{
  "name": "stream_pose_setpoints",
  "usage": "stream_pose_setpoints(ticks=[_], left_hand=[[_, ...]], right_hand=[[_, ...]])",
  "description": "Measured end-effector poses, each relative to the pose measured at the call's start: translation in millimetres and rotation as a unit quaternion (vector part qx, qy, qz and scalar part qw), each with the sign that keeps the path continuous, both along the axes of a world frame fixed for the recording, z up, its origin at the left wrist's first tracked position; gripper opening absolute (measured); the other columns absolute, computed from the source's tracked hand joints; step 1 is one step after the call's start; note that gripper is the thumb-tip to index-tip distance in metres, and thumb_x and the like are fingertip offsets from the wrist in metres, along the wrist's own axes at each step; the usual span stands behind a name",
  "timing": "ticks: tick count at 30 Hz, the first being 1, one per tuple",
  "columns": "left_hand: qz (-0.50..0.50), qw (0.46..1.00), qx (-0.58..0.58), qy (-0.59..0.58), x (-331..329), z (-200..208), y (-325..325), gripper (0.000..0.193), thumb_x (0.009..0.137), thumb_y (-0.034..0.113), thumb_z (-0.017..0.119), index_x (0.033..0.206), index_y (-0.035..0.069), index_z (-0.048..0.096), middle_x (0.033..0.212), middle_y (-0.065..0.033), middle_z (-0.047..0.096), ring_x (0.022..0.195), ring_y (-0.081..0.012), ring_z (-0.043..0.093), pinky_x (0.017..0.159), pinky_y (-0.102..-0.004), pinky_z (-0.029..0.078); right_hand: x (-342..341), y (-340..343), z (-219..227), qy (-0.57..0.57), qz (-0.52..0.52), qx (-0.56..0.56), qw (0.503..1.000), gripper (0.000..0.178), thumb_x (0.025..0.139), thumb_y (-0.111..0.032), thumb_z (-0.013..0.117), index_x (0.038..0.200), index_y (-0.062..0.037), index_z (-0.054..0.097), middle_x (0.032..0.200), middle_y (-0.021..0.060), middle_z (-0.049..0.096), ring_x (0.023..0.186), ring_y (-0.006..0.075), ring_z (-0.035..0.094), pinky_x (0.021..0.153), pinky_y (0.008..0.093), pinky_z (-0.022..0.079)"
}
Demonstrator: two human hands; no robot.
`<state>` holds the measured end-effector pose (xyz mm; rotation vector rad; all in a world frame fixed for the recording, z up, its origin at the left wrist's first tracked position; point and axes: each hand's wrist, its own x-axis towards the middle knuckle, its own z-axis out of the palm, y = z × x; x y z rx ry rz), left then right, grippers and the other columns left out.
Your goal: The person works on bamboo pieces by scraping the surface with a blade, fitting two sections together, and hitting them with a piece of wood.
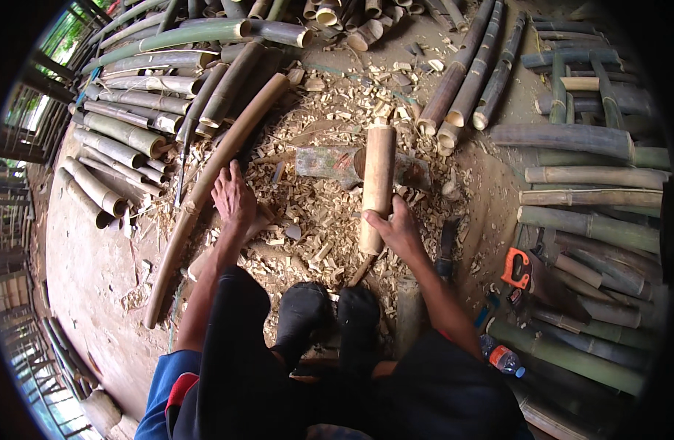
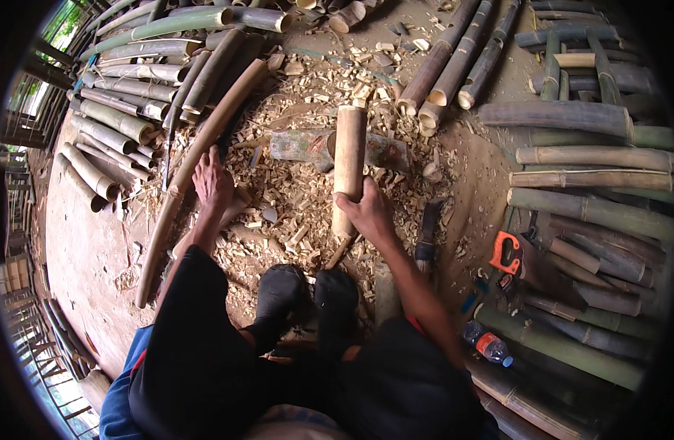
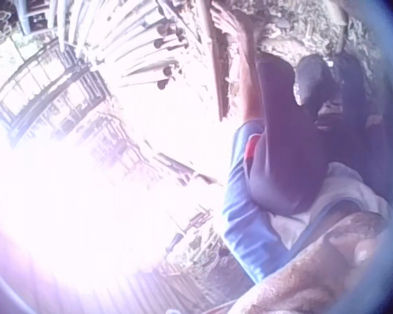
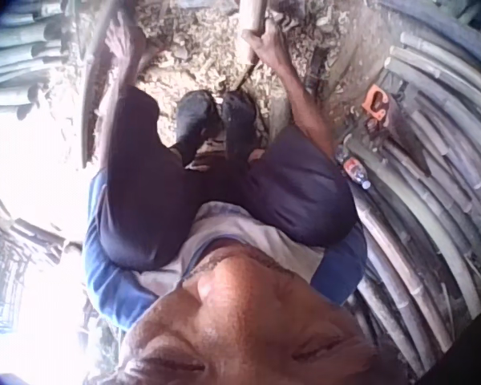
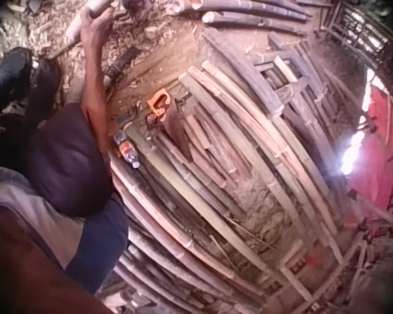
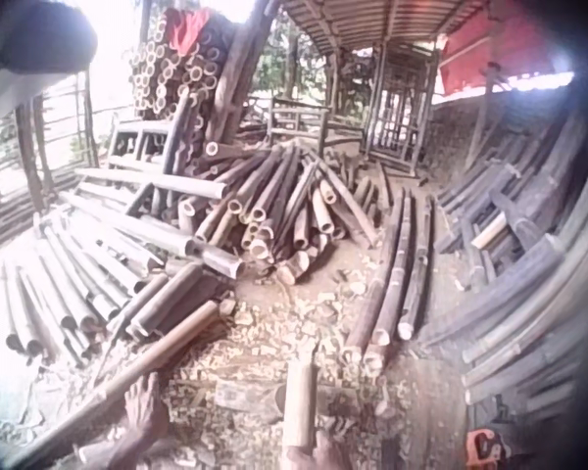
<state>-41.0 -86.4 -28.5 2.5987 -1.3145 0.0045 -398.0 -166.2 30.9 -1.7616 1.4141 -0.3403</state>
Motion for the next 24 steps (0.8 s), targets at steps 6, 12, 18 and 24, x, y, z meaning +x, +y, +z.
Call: stream_pose_setpoints(ticks=[6, 12, 18, 24], left_hand=[[-0.006, 0.998, 0.053, -0.029, 11.8, 8.8, -3.4, 0.056, 0.091, 0.009, 0.055, 0.147, 0.008, 0.046, 0.124, -0.0214, 0.061, 0.113, -0.0379, 0.062, 0.092, -0.0510, 0.050], [-0.050, 0.998, -0.013, 0.048, 25.4, 10.8, 0.8, 0.067, 0.084, 0.005, 0.065, 0.148, 0.005, 0.044, 0.123, -0.0245, 0.061, 0.111, -0.0416, 0.063, 0.089, -0.0526, 0.053], [0.024, 0.977, -0.085, 0.196, 43.5, 9.1, 3.5, 0.053, 0.084, 0.020, 0.061, 0.133, -0.002, 0.060, 0.108, -0.0282, 0.070, 0.098, -0.0434, 0.068, 0.091, -0.0506, 0.053], [0.132, 0.851, -0.113, 0.495, -3.5, 58.9, 1.0, 0.032, 0.090, 0.035, 0.058, 0.076, 0.008, 0.062, 0.062, 0.0032, 0.044, 0.056, -0.0102, 0.041, 0.053, -0.0316, 0.035]], right_hand=[[18.1, 6.0, -37.2, 0.099, 0.027, -0.058, 0.993, 0.066, 0.085, -0.049, 0.077, 0.112, 0.0074, 0.059, 0.101, 0.0299, 0.068, 0.096, 0.0452, 0.068, 0.085, 0.0519, 0.054], [10.2, 1.2, -39.9, 0.089, 0.043, -0.038, 0.994, 0.067, 0.086, -0.050, 0.076, 0.114, 0.0084, 0.058, 0.103, 0.0304, 0.067, 0.098, 0.0441, 0.068, 0.087, 0.0512, 0.054], [18.5, 0.4, -29.2, 0.068, 0.050, 0.007, 0.996, 0.070, 0.088, -0.054, 0.074, 0.114, 0.0098, 0.059, 0.106, 0.0311, 0.068, 0.101, 0.0433, 0.068, 0.090, 0.0499, 0.053], [11.1, -0.9, -39.2, 0.102, 0.039, 0.003, 0.994, 0.074, 0.088, -0.057, 0.073, 0.119, 0.0079, 0.059, 0.111, 0.0316, 0.067, 0.105, 0.0435, 0.068, 0.090, 0.0494, 0.053]])
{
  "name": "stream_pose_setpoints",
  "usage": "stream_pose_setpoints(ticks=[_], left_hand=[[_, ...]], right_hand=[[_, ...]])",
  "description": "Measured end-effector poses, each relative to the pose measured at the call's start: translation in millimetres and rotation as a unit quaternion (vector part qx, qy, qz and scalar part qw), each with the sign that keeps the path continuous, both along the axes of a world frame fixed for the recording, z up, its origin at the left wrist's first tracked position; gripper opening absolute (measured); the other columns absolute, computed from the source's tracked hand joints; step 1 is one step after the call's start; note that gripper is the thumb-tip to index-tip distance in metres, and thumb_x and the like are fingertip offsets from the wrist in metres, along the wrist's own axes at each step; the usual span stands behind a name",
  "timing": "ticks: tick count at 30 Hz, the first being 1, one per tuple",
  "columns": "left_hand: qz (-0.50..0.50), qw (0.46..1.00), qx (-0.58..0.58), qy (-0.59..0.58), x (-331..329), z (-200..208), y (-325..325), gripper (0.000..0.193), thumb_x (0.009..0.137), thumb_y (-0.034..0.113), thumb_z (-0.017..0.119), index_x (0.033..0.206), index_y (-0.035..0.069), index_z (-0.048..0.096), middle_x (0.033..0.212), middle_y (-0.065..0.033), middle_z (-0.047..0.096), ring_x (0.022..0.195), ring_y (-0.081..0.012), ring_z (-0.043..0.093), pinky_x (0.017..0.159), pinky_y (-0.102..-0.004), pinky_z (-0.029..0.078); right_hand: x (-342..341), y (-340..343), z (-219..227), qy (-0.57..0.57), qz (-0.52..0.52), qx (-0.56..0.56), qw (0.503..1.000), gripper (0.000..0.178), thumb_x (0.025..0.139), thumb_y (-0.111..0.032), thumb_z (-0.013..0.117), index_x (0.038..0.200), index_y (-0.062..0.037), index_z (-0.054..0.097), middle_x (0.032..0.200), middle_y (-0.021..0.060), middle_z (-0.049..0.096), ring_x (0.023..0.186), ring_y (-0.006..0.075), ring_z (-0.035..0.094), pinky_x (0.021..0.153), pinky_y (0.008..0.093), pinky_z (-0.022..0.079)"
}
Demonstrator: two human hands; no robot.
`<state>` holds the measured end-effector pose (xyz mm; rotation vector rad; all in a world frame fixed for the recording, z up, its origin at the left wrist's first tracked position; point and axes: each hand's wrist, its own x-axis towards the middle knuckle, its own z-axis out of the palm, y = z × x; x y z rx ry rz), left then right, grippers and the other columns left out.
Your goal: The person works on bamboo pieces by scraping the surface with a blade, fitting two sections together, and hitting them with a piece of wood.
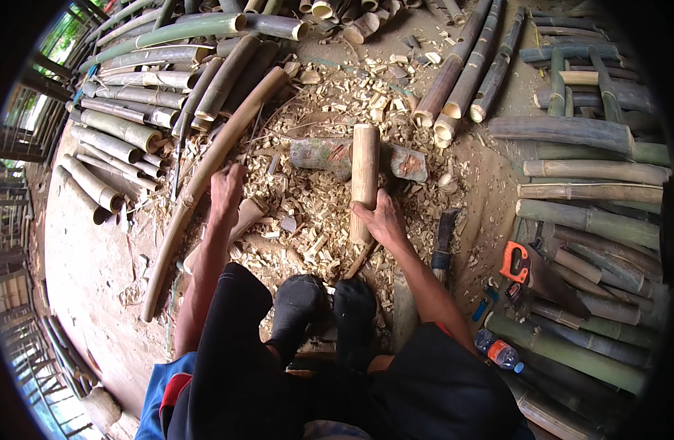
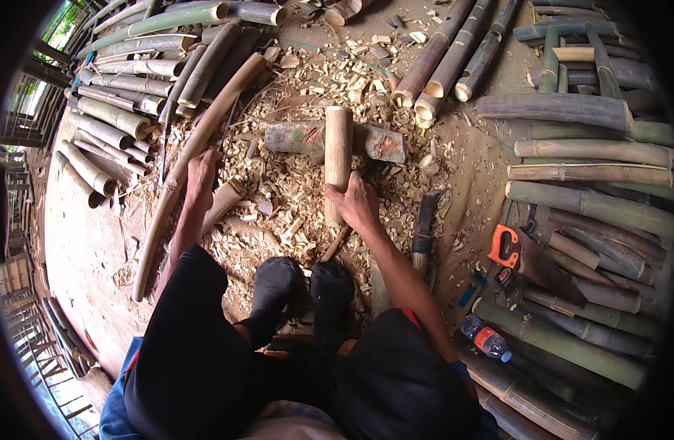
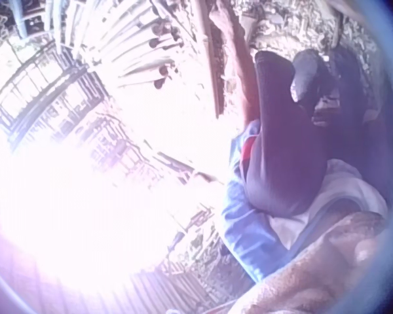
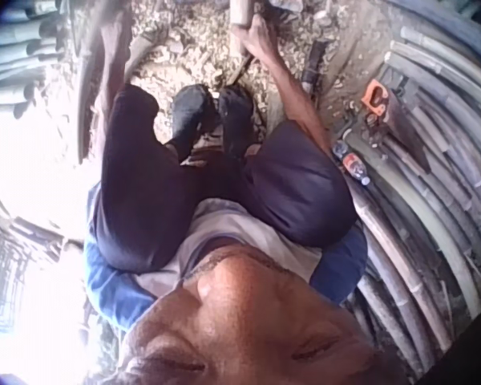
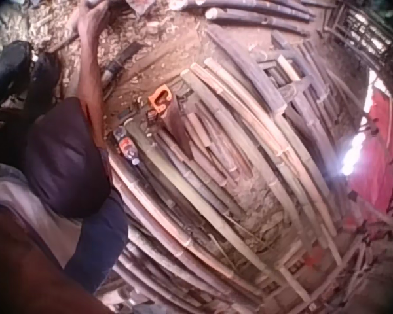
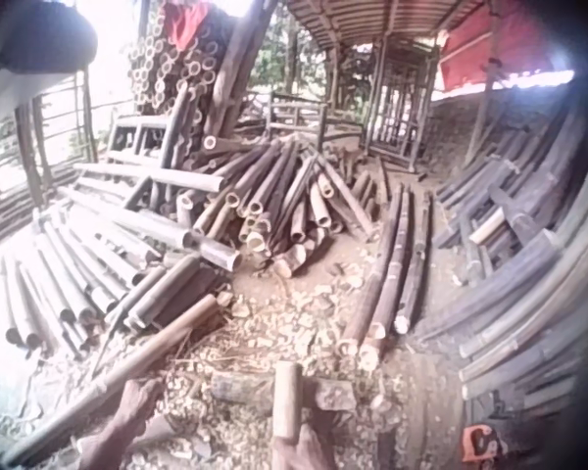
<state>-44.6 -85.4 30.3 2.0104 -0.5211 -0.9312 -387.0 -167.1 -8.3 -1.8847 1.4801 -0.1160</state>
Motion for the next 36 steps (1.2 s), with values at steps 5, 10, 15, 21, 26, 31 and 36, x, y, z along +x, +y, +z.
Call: stream_pose_setpoints(ticks=[5, 10, 15, 21, 26, 31, 36], left_hand=[[-0.081, 0.983, -0.108, 0.124, -47.8, 32.2, 25.3, 0.027, 0.097, 0.032, 0.074, 0.090, 0.007, 0.065, 0.065, 0.0060, 0.052, 0.052, -0.0034, 0.045, 0.047, -0.0225, 0.034], [-0.130, 0.968, -0.166, 0.136, -62.9, 50.9, 37.6, 0.024, 0.098, 0.026, 0.070, 0.100, 0.002, 0.069, 0.074, 0.0014, 0.063, 0.061, -0.0051, 0.054, 0.054, -0.0235, 0.042], [-0.161, 0.982, -0.089, 0.029, -76.4, 39.4, 50.7, 0.023, 0.097, 0.009, 0.064, 0.116, -0.003, 0.069, 0.085, -0.0051, 0.070, 0.067, -0.0099, 0.061, 0.057, -0.0262, 0.050], [-0.347, 0.913, -0.147, -0.156, -132.5, 60.3, 77.4, 0.085, 0.084, 0.026, 0.082, 0.155, 0.005, 0.039, 0.151, -0.0261, 0.046, 0.143, -0.0399, 0.041, 0.121, -0.0482, 0.032], [-0.103, 0.883, 0.128, -0.439, 24.2, -1.2, 55.6, 0.071, 0.085, 0.034, 0.079, 0.143, 0.006, 0.049, 0.141, -0.0197, 0.054, 0.129, -0.0369, 0.051, 0.112, -0.0559, 0.038], [-0.117, 0.865, 0.183, -0.452, 131.3, -32.2, 118.4, 0.035, 0.083, 0.033, 0.073, 0.104, 0.007, 0.067, 0.107, -0.0190, 0.069, 0.111, -0.0381, 0.061, 0.098, -0.0518, 0.043], [-0.110, 0.873, -0.028, -0.474, 76.7, 48.2, 86.8, 0.043, 0.066, 0.000, 0.074, 0.109, 0.005, 0.066, 0.108, -0.0187, 0.064, 0.101, -0.0395, 0.059, 0.091, -0.0476, 0.048]], right_hand=[[3.3, 17.4, 29.1, 0.135, -0.012, -0.107, 0.985, 0.089, 0.091, -0.066, 0.064, 0.142, 0.0050, 0.049, 0.131, 0.0303, 0.062, 0.120, 0.0388, 0.064, 0.097, 0.0540, 0.054], [-54.9, 40.5, 74.7, 0.007, -0.129, 0.004, 0.992, 0.066, 0.095, -0.056, 0.065, 0.138, -0.0059, 0.058, 0.118, 0.0165, 0.069, 0.109, 0.0309, 0.068, 0.089, 0.0449, 0.055], [-27.3, 48.1, 76.2, -0.123, -0.061, -0.091, 0.986, 0.064, 0.092, -0.041, 0.076, 0.133, 0.0037, 0.058, 0.099, 0.0130, 0.064, 0.085, 0.0225, 0.062, 0.078, 0.0386, 0.053], [42.9, 92.0, 78.9, -0.475, -0.264, 0.187, 0.819, 0.050, 0.098, -0.028, 0.070, 0.134, 0.0017, 0.054, 0.101, 0.0102, 0.068, 0.090, 0.0178, 0.067, 0.082, 0.0329, 0.055], [-10.6, 96.0, 65.9, -0.484, -0.299, 0.164, 0.806, 0.030, 0.107, -0.024, 0.056, 0.127, -0.0012, 0.054, 0.073, 0.0059, 0.055, 0.054, 0.0139, 0.054, 0.050, 0.0301, 0.049], [-19.0, 69.2, 71.3, -0.413, -0.198, 0.118, 0.881, 0.033, 0.104, -0.025, 0.060, 0.128, -0.0018, 0.058, 0.088, 0.0044, 0.058, 0.056, 0.0101, 0.054, 0.042, 0.0256, 0.044], [-28.0, -9.9, 132.4, -0.388, -0.245, 0.080, 0.885, 0.054, 0.101, -0.048, 0.062, 0.134, -0.0054, 0.056, 0.091, 0.0063, 0.064, 0.051, 0.0105, 0.056, 0.039, 0.0253, 0.042]])
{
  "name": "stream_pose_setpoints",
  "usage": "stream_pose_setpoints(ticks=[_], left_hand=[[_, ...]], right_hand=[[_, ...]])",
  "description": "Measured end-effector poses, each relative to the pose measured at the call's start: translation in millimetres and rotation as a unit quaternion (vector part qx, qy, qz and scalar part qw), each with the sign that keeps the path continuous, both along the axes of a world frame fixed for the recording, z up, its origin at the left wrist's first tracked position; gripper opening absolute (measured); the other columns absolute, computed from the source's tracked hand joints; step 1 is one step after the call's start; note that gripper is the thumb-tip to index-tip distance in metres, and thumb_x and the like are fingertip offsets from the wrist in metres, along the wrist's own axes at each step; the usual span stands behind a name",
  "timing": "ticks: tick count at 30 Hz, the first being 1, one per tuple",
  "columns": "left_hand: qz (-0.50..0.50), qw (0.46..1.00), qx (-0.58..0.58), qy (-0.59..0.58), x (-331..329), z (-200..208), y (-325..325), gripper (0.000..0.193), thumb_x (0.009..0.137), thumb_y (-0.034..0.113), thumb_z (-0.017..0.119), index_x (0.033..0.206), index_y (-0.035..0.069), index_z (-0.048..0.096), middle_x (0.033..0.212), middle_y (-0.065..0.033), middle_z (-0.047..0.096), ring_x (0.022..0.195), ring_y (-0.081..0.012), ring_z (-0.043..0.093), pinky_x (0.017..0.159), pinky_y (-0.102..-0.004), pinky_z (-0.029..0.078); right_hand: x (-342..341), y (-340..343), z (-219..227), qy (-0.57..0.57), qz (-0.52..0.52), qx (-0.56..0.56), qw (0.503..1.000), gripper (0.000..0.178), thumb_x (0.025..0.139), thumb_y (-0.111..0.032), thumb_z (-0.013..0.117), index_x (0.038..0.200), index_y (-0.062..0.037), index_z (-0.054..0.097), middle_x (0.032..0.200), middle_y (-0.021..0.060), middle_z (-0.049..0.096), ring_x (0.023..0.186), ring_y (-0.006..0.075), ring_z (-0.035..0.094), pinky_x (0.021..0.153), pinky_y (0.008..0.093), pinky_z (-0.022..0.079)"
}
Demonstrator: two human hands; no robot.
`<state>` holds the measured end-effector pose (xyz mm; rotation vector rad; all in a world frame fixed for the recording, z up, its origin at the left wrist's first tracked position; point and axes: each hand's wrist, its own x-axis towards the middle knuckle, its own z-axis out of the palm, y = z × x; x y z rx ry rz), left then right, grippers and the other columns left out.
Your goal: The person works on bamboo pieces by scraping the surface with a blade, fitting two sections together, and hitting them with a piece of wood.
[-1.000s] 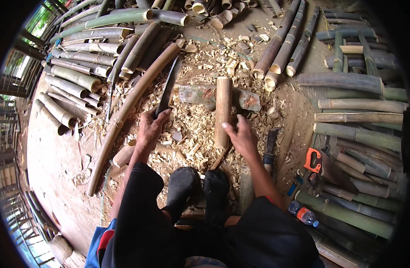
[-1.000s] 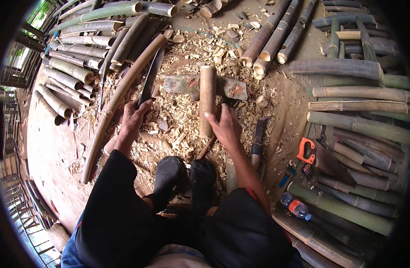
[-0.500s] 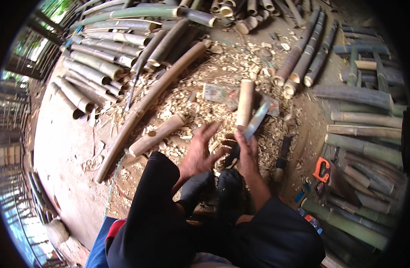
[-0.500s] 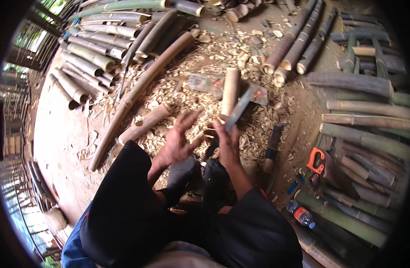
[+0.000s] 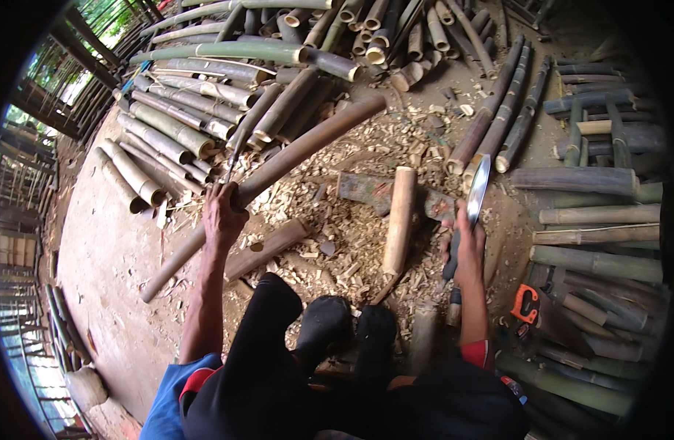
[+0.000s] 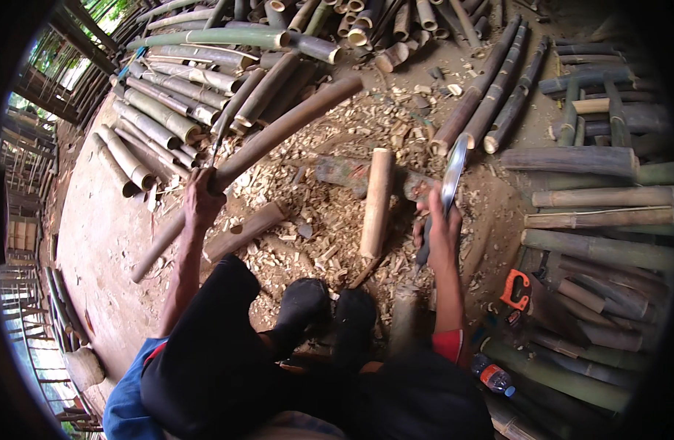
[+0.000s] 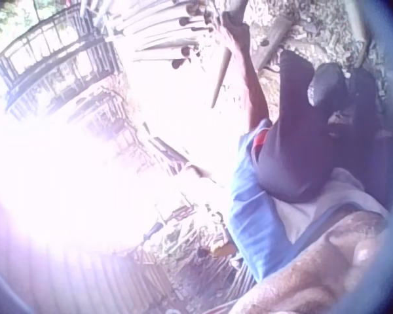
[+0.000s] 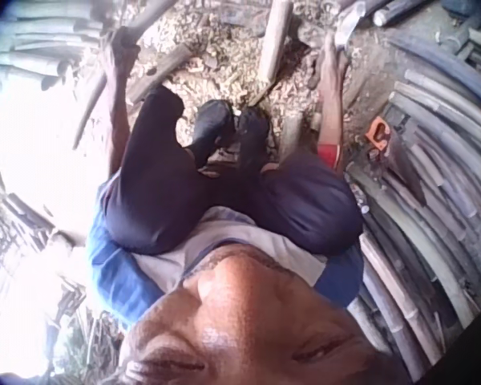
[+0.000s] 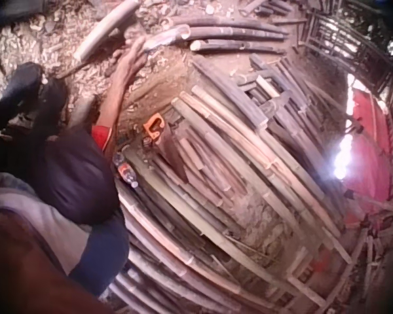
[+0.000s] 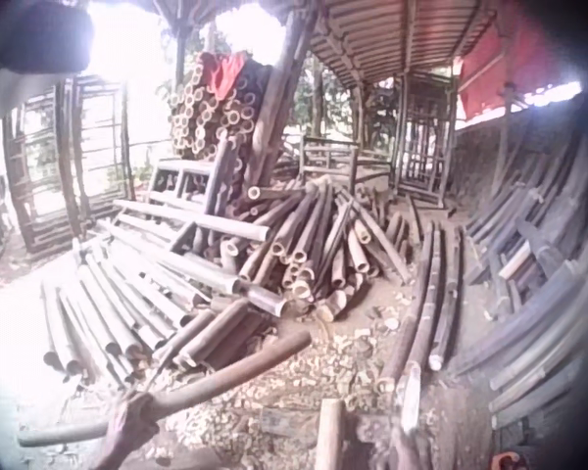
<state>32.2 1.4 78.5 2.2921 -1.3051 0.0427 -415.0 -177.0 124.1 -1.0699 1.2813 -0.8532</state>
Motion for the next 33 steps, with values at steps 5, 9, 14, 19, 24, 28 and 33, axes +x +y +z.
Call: stream_pose_setpoints(ticks=[5, 9, 14, 19, 24, 28, 33], left_hand=[[-0.157, 0.977, -0.120, -0.078, -36.7, 64.9, -47.2, 0.051, 0.064, -0.002, 0.075, 0.114, 0.006, 0.068, 0.111, -0.0139, 0.067, 0.110, -0.0364, 0.061, 0.102, -0.0470, 0.046], [-0.194, 0.948, -0.144, -0.208, -39.8, 130.3, -55.2, 0.055, 0.063, 0.000, 0.077, 0.118, 0.007, 0.069, 0.122, -0.0117, 0.068, 0.122, -0.0344, 0.059, 0.110, -0.0506, 0.042], [-0.237, 0.909, -0.211, -0.269, -60.0, 143.4, -105.4, 0.053, 0.068, 0.007, 0.080, 0.120, 0.014, 0.072, 0.124, -0.0059, 0.070, 0.121, -0.0314, 0.060, 0.109, -0.0490, 0.042], [-0.230, 0.883, -0.271, -0.305, -75.6, 172.1, -131.4, 0.053, 0.065, 0.006, 0.080, 0.117, 0.016, 0.074, 0.125, -0.0018, 0.071, 0.117, -0.0292, 0.062, 0.106, -0.0448, 0.043], [-0.212, 0.892, -0.279, -0.287, -93.7, 171.3, -130.3, 0.054, 0.073, -0.002, 0.078, 0.122, 0.019, 0.072, 0.126, -0.0015, 0.071, 0.119, -0.0278, 0.062, 0.104, -0.0457, 0.044], [-0.136, 0.701, -0.357, 0.601, -83.9, 134.3, -112.8, 0.042, 0.095, 0.019, 0.056, 0.133, 0.000, 0.057, 0.125, -0.0167, 0.067, 0.108, -0.0237, 0.067, 0.086, -0.0430, 0.057], [0.018, 0.599, -0.180, 0.780, -132.2, 80.4, -129.9, 0.058, 0.082, 0.049, 0.083, 0.108, 0.001, 0.063, 0.089, -0.0078, 0.066, 0.074, -0.0189, 0.066, 0.068, -0.0357, 0.058]], right_hand=[[-26.7, -74.8, 31.2, -0.071, -0.038, 0.058, 0.995, 0.085, 0.093, -0.072, 0.058, 0.148, -0.0093, 0.043, 0.097, 0.0108, 0.068, 0.052, 0.0151, 0.059, 0.040, 0.0266, 0.044], [-27.3, -61.3, 26.6, -0.178, -0.052, 0.069, 0.980, 0.088, 0.091, -0.076, 0.056, 0.144, -0.0052, 0.048, 0.102, 0.0161, 0.071, 0.059, 0.0152, 0.063, 0.041, 0.0265, 0.046], [-77.3, -0.6, 58.3, -0.281, 0.178, 0.001, 0.943, 0.103, 0.085, -0.084, 0.054, 0.141, 0.0017, 0.049, 0.107, 0.0217, 0.072, 0.061, 0.0111, 0.061, 0.047, 0.0225, 0.045], [-82.0, 49.8, 64.5, -0.194, 0.334, 0.131, 0.913, 0.102, 0.046, -0.024, 0.101, 0.134, 0.0073, 0.061, 0.116, 0.0156, 0.072, 0.092, 0.0096, 0.061, 0.075, 0.0239, 0.046], [-65.1, 96.7, 61.0, -0.157, 0.414, 0.148, 0.885, 0.080, 0.056, -0.007, 0.098, 0.128, 0.0037, 0.066, 0.118, 0.0104, 0.071, 0.113, 0.0186, 0.065, 0.099, 0.0321, 0.049], [-37.9, 124.6, 46.3, -0.103, 0.421, 0.111, 0.894, 0.071, 0.069, -0.017, 0.094, 0.131, 0.0019, 0.066, 0.121, 0.0127, 0.072, 0.114, 0.0190, 0.065, 0.102, 0.0337, 0.048], [-9.0, 142.5, 10.4, -0.039, 0.401, 0.137, 0.905, 0.067, 0.077, -0.021, 0.092, 0.133, 0.0023, 0.065, 0.122, 0.0130, 0.072, 0.116, 0.0201, 0.065, 0.102, 0.0346, 0.049]])
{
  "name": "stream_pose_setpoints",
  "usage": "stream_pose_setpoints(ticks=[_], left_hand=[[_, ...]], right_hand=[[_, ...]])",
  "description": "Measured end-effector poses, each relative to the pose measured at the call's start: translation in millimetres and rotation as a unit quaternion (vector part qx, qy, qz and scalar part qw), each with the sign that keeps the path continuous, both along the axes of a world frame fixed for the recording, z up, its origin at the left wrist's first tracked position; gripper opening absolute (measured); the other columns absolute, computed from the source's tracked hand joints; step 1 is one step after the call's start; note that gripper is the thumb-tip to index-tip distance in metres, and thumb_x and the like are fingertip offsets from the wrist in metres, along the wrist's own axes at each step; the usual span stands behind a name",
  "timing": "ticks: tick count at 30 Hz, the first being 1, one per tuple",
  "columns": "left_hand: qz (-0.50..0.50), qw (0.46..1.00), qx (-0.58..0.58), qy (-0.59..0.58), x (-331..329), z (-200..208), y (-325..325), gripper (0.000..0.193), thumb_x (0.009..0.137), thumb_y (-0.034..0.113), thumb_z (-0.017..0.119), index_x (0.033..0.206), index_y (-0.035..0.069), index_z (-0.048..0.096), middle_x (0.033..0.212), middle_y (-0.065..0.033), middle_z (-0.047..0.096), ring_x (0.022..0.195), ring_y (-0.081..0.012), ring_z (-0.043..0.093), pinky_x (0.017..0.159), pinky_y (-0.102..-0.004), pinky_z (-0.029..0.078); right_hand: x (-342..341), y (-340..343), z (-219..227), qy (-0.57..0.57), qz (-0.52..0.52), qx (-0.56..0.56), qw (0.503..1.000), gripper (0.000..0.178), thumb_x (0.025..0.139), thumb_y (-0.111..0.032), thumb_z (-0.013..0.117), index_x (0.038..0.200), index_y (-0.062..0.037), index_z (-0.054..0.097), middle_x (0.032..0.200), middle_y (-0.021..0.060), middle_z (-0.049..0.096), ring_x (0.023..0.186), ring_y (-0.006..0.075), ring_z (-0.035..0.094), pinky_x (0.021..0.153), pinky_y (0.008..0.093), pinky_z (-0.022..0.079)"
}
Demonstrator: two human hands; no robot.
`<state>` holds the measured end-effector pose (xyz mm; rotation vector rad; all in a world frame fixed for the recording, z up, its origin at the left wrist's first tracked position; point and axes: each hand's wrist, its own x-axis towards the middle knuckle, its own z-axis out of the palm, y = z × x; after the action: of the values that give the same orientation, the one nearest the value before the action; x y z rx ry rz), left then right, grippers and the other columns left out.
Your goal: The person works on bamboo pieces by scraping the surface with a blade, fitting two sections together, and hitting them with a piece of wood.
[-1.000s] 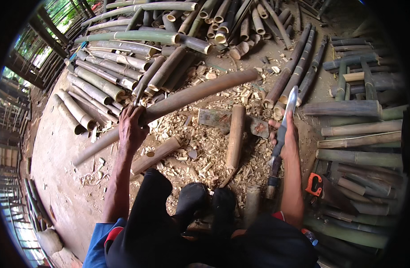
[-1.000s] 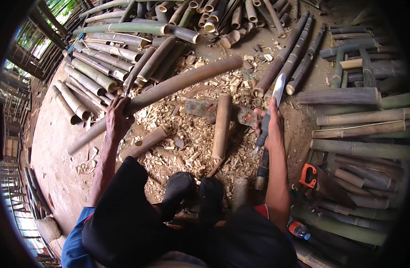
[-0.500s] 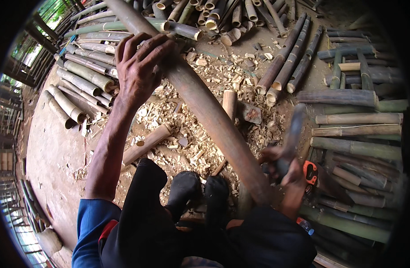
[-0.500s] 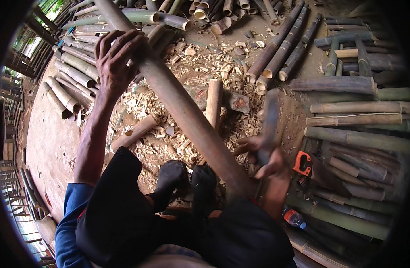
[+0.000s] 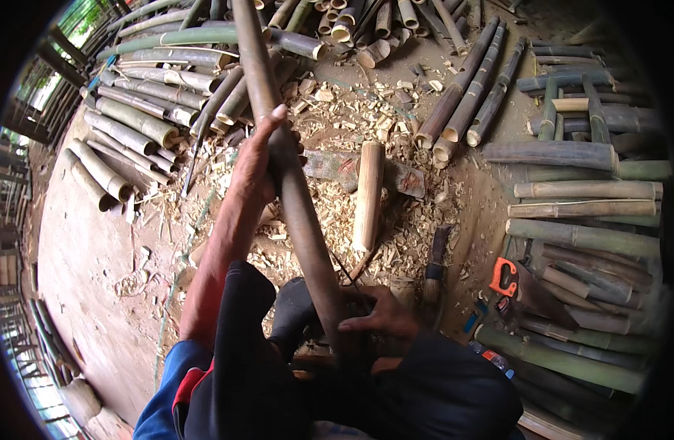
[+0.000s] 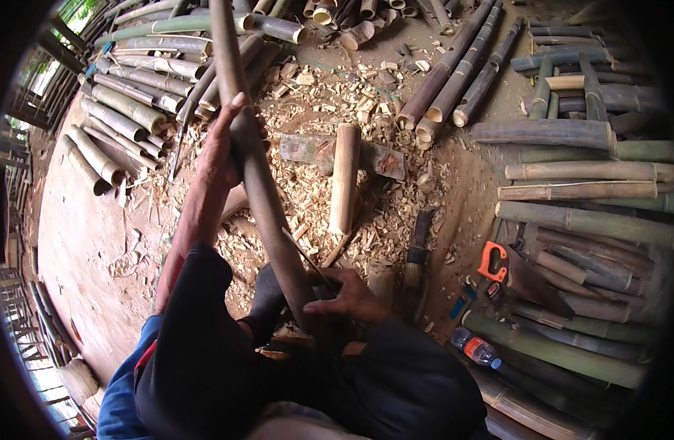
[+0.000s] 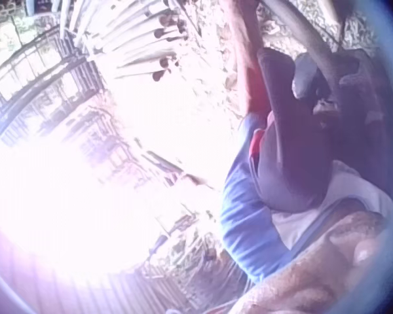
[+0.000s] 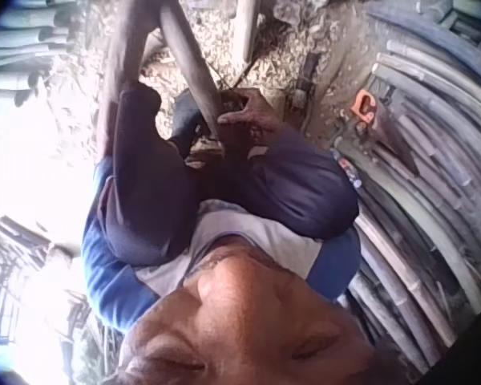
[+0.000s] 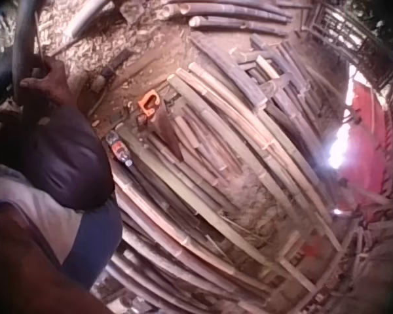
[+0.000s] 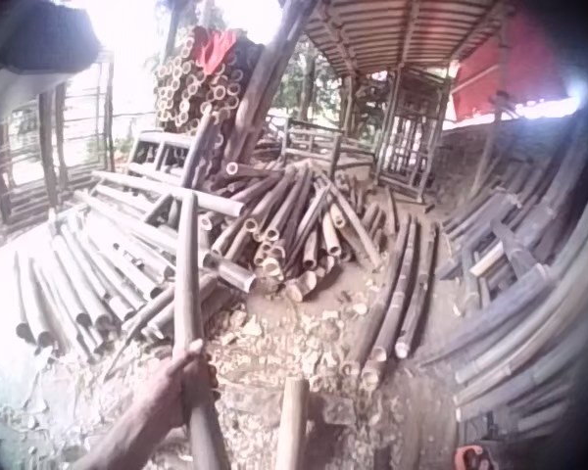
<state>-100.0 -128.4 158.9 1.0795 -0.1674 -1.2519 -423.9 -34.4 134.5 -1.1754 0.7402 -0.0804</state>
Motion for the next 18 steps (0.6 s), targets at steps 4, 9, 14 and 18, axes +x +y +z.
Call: stream_pose_setpoints(ticks=[4, 9, 14, 18], left_hand=[[0.041, 0.973, -0.059, -0.221, 25.4, 37.6, 9.4, 0.035, 0.075, 0.021, 0.088, 0.094, 0.002, 0.067, 0.074, -0.0061, 0.066, 0.061, -0.0159, 0.063, 0.058, -0.0322, 0.055], [0.096, 0.931, -0.117, -0.332, 33.4, 82.2, 49.3, 0.030, 0.074, 0.012, 0.084, 0.096, 0.000, 0.067, 0.080, -0.0092, 0.070, 0.072, -0.0165, 0.069, 0.069, -0.0306, 0.057], [0.089, 0.893, -0.250, -0.364, -0.1, 44.9, 47.9, 0.037, 0.079, 0.010, 0.079, 0.111, 0.000, 0.063, 0.081, -0.0100, 0.070, 0.071, -0.0163, 0.071, 0.069, -0.0316, 0.062], [0.031, 0.862, -0.233, -0.449, -30.2, 46.2, 28.8, 0.044, 0.078, 0.009, 0.077, 0.117, 0.002, 0.057, 0.095, -0.0105, 0.070, 0.082, -0.0158, 0.072, 0.069, -0.0300, 0.061]], right_hand=[[-3.2, 7.6, -27.1, 0.139, -0.228, -0.036, 0.963, 0.044, 0.091, -0.027, 0.079, 0.123, 0.0021, 0.071, 0.105, 0.0074, 0.076, 0.088, 0.0117, 0.068, 0.082, 0.0272, 0.053], [-36.9, -51.8, -60.4, 0.101, -0.473, -0.075, 0.872, 0.033, 0.099, -0.025, 0.067, 0.120, 0.0005, 0.069, 0.072, -0.0017, 0.059, 0.056, 0.0058, 0.052, 0.046, 0.0234, 0.041], [-20.6, -98.4, -102.4, 0.152, -0.372, -0.191, 0.896, 0.040, 0.091, -0.023, 0.078, 0.121, 0.0015, 0.067, 0.073, -0.0028, 0.057, 0.050, 0.0046, 0.045, 0.041, 0.0225, 0.035], [16.0, -106.3, -104.3, 0.127, -0.379, -0.123, 0.908, 0.046, 0.087, -0.024, 0.082, 0.122, 0.0018, 0.066, 0.072, -0.0038, 0.056, 0.049, 0.0040, 0.044, 0.041, 0.0231, 0.033]])
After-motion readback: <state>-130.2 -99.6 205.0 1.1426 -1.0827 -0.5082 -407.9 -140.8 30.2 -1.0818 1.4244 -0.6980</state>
